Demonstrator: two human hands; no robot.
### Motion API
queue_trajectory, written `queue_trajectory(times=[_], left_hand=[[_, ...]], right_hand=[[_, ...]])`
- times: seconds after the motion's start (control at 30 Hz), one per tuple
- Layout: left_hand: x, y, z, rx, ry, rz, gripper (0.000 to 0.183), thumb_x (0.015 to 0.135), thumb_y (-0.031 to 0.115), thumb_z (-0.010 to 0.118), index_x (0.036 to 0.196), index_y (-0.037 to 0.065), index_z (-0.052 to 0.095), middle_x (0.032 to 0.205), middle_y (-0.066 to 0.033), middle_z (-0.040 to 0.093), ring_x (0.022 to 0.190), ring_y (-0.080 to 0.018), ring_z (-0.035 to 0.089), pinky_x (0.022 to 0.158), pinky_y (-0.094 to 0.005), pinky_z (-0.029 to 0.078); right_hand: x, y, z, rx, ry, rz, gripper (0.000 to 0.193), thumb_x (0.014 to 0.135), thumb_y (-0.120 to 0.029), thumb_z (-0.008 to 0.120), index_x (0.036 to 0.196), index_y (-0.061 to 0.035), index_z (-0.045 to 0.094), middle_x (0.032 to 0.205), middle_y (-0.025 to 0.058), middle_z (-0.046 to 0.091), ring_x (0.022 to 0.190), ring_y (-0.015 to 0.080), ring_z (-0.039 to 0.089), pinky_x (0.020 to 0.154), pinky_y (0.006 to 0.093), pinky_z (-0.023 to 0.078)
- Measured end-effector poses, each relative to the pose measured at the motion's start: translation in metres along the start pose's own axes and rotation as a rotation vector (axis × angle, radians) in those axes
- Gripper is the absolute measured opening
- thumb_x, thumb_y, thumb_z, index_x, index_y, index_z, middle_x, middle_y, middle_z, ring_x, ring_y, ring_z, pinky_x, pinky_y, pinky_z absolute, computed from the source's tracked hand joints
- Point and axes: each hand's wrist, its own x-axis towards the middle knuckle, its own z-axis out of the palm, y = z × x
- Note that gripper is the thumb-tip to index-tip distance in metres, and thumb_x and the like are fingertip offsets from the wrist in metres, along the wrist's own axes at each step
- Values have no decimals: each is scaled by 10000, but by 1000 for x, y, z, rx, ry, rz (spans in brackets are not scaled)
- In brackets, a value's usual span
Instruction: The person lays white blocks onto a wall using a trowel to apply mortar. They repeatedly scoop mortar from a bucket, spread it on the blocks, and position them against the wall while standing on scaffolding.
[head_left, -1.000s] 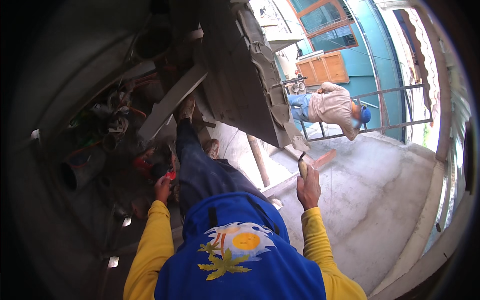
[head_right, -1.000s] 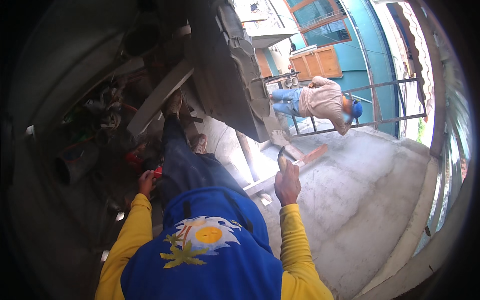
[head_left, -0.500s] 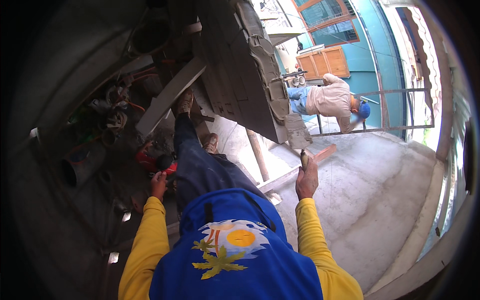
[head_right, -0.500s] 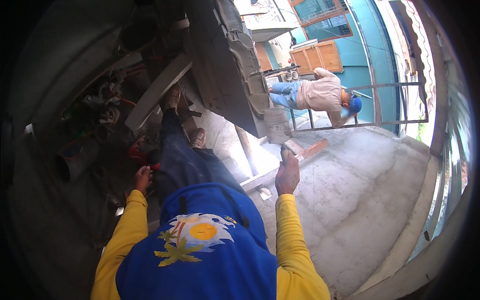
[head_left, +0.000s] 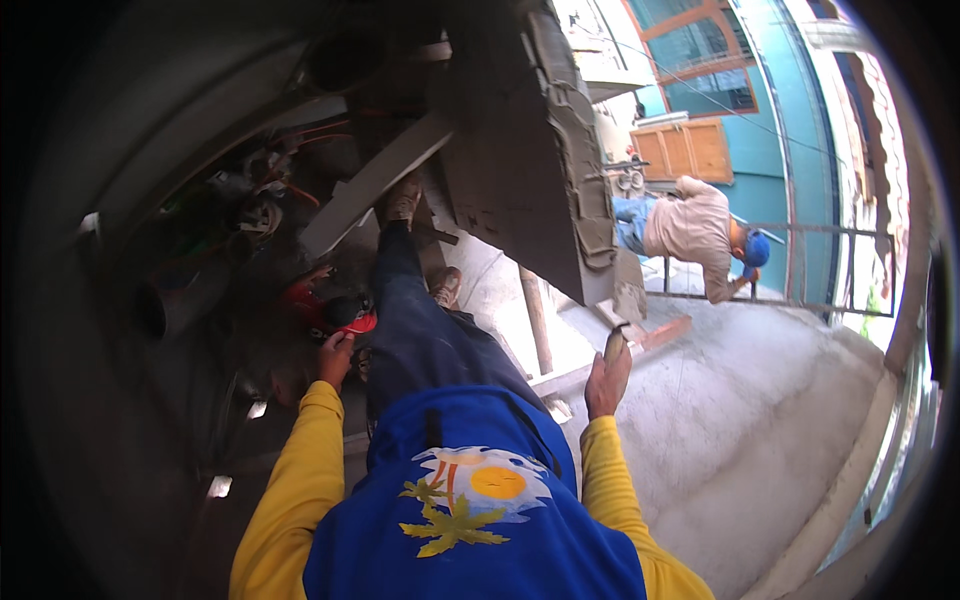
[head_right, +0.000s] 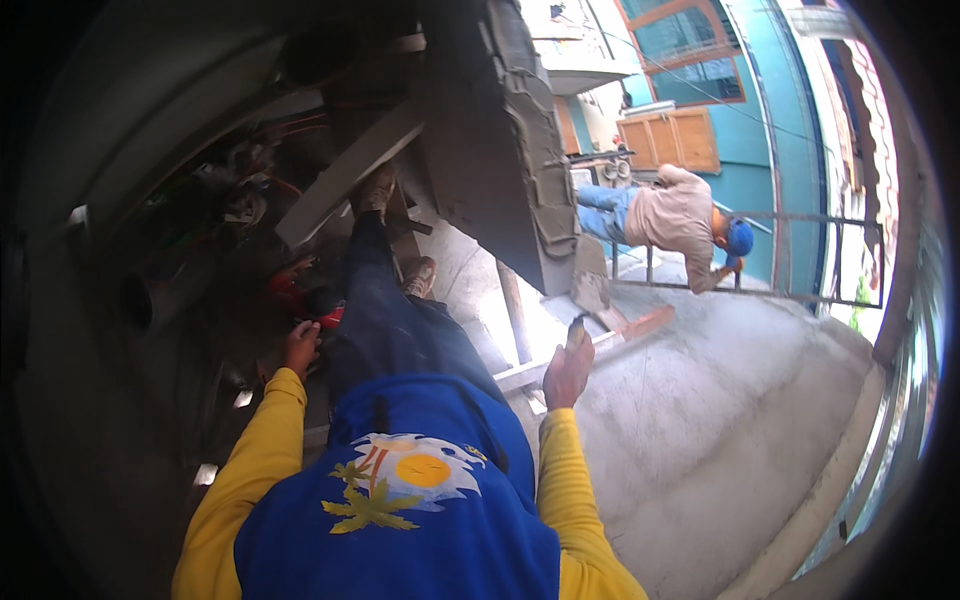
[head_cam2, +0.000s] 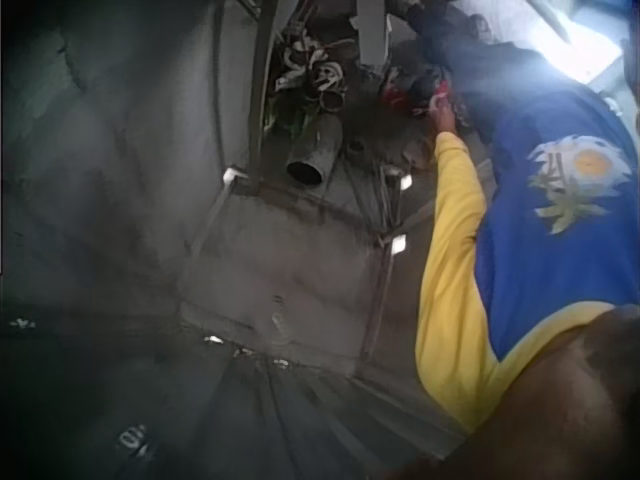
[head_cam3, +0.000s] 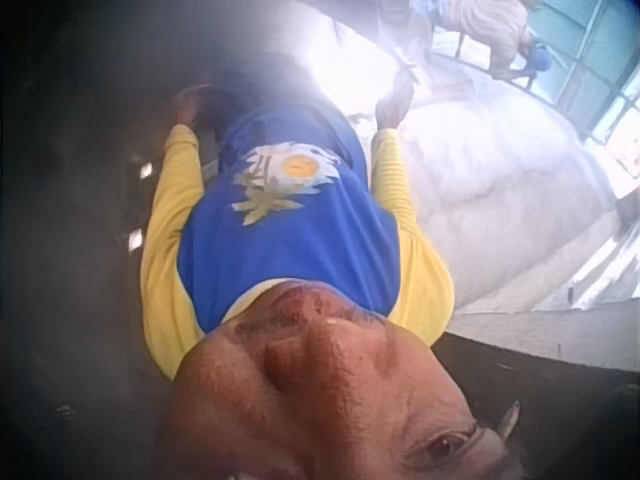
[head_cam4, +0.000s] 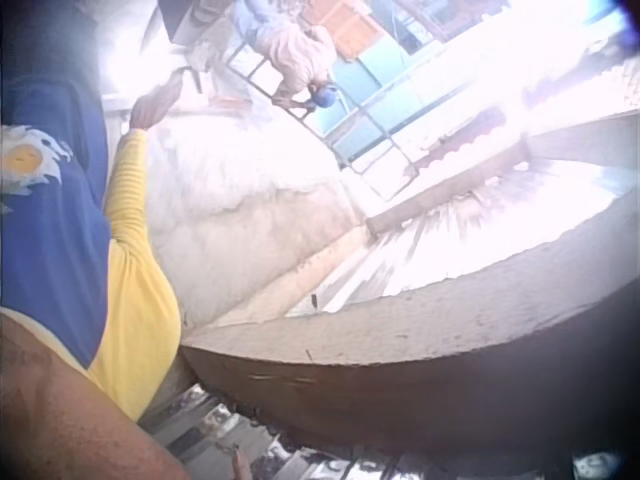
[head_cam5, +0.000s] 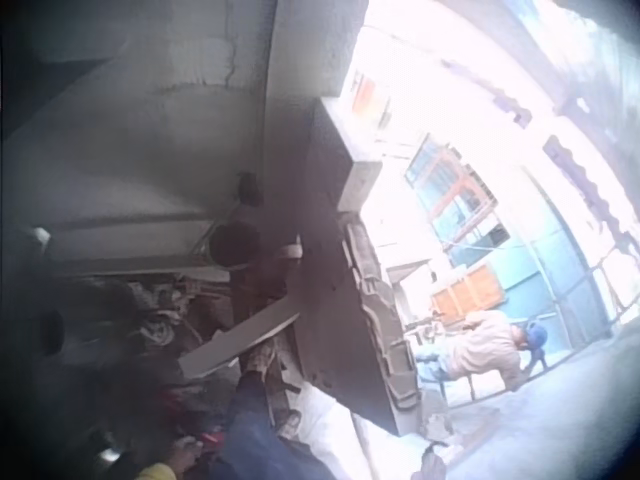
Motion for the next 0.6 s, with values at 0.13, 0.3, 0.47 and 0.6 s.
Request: queue_trajectory(times=[0.13, 0.3, 0.47, 0.6], left_hand=[[20, -27, -3, -6, 14, 90, 652, 986, 406, 730, 1452, -31, 597, 1174, -98, 729, 948, -160, 681, 751, -339, 554], [21, -29, 0, -28, 16, -5, 627, 993, 392, 723, 1423, -52, 617, 1202, -123, 734, 963, -179, 700, 830, -337, 563], [1, 44, 14, -230, -148, 22, 692, 990, 473, 718, 1437, -44, 611, 1225, -148, 739, 944, -199, 710, 855, -353, 565], [2, 115, 42, 137, -236, 50, 884, 931, 647, 719, 1497, -13, 557, 1316, -216, 685, 1151, -284, 686, 1010, -387, 527]], right_hand=[[-6, -25, 1, 285, -54, 162, 596, 914, -145, 733, 1436, 28, 503, 1338, 234, 604, 1228, 387, 606, 1060, 462, 478], [6, -79, -9, 374, -99, 116, 571, 901, -168, 813, 1360, 23, 531, 1247, 195, 646, 1124, 309, 655, 969, 410, 523], [54, -166, 27, 525, -271, -30, 490, 892, -88, 824, 1308, -34, 571, 1138, 133, 710, 1025, 216, 683, 923, 365, 548], [136, -282, 104, 496, -328, -368, 423, 935, -200, 786, 1281, -34, 609, 1081, 200, 733, 975, 315, 714, 864, 412, 555]])
